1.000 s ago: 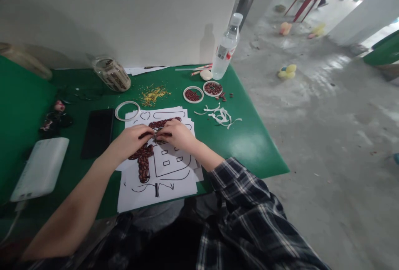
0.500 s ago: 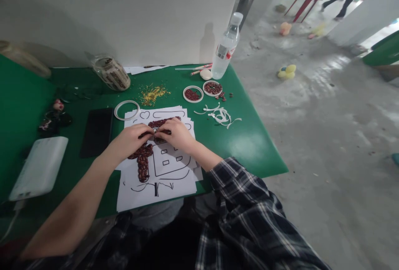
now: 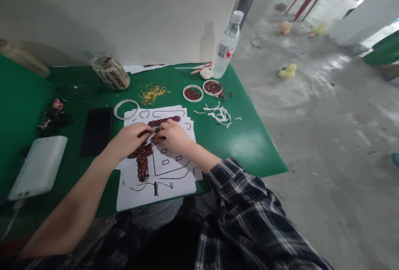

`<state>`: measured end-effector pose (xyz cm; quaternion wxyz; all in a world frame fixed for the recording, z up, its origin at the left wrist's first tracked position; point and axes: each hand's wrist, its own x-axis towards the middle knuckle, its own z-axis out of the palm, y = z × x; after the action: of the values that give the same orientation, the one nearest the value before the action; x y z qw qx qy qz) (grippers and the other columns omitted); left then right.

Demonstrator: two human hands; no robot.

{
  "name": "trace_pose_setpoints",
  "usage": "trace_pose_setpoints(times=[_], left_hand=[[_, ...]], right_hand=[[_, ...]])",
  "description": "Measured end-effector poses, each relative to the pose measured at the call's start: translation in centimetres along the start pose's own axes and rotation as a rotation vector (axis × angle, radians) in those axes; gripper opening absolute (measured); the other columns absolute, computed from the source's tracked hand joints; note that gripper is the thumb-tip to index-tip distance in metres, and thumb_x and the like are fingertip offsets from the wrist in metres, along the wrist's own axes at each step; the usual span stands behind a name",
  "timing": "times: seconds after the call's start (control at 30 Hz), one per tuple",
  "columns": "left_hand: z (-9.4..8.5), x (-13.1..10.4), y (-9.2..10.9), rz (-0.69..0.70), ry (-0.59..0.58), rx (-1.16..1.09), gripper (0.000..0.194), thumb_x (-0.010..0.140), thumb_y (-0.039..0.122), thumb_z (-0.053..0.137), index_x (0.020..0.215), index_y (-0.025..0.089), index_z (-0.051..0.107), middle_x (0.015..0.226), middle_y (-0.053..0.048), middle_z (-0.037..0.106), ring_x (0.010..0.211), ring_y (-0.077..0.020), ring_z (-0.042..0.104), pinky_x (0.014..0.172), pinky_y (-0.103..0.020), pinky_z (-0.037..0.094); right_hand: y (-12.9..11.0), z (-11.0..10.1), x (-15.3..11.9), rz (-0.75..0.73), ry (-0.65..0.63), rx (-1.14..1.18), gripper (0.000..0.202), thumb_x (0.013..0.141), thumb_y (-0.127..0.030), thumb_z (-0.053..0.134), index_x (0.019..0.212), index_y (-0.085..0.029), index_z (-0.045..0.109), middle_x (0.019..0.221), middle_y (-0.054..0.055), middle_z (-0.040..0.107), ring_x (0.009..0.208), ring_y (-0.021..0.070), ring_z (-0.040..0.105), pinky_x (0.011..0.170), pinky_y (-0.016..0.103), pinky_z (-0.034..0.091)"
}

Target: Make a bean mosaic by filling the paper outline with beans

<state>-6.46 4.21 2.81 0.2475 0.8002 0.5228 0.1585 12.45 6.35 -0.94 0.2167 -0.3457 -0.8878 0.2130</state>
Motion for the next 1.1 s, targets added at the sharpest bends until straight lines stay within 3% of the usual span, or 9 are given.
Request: trace_pose_setpoints(times=[0.23, 0.43, 0.63, 0.97, 1.1], left_hand=[[-0.2, 0.0, 0.1, -0.014, -0.005, -0.004, 0.018, 0.086, 0.021, 0.044, 0.090, 0.021, 0.061, 0.094, -0.003, 0.063, 0.088, -0.0188, 0.057, 0.078, -0.032, 0.044], [-0.4, -0.1, 0.0, -0.010, 0.027, 0.013, 0.017, 0.086, 0.020, 0.044, 0.091, 0.022, 0.060, 0.094, -0.003, 0.063, 0.089, -0.0188, 0.057, 0.077, -0.032, 0.043], [-0.3, -0.1, -0.2, -0.009, 0.048, 0.010, 0.017, 0.085, 0.019, 0.044, 0.090, 0.021, 0.060, 0.094, -0.003, 0.063, 0.089, -0.0187, 0.057, 0.078, -0.031, 0.043], [0.0, -0.1, -0.2, 0.001, 0.014, -0.006, 0.017, 0.086, 0.020, 0.044, 0.090, 0.022, 0.060, 0.094, -0.003, 0.062, 0.088, -0.0185, 0.057, 0.077, -0.031, 0.043], [0.0, -0.2, -0.2, 0.041, -0.017, -0.006, 0.018, 0.086, 0.020, 0.043, 0.091, 0.022, 0.061, 0.094, -0.003, 0.063, 0.089, -0.0187, 0.057, 0.077, -0.031, 0.043]], right_hand=[[0.1, -0.6, 0.0, 0.015, 0.059, 0.103, 0.017, 0.081, -0.036, 0.063, 0.085, -0.024, 0.074, 0.075, 0.002, 0.059, 0.079, 0.0163, 0.046, 0.078, 0.029, 0.035], [-0.3, -1.4, -0.2, 0.219, 0.225, 0.218, 0.014, 0.083, -0.032, 0.061, 0.084, -0.023, 0.071, 0.078, 0.002, 0.062, 0.085, 0.0174, 0.047, 0.079, 0.030, 0.037], [-1.0, -0.5, -0.1, 0.193, 0.125, 0.196, 0.013, 0.071, -0.030, 0.075, 0.073, -0.021, 0.067, 0.072, 0.001, 0.059, 0.081, 0.0173, 0.043, 0.077, 0.030, 0.034], [-0.6, -1.1, -0.2, 0.213, 0.118, 0.237, 0.015, 0.070, -0.032, 0.075, 0.076, -0.021, 0.066, 0.069, -0.001, 0.056, 0.082, 0.0172, 0.044, 0.074, 0.028, 0.032], [-0.5, -1.1, -0.2, 0.166, 0.052, 0.176, 0.017, 0.068, -0.032, 0.076, 0.075, -0.021, 0.066, 0.069, -0.001, 0.057, 0.078, 0.0166, 0.043, 0.075, 0.029, 0.031]])
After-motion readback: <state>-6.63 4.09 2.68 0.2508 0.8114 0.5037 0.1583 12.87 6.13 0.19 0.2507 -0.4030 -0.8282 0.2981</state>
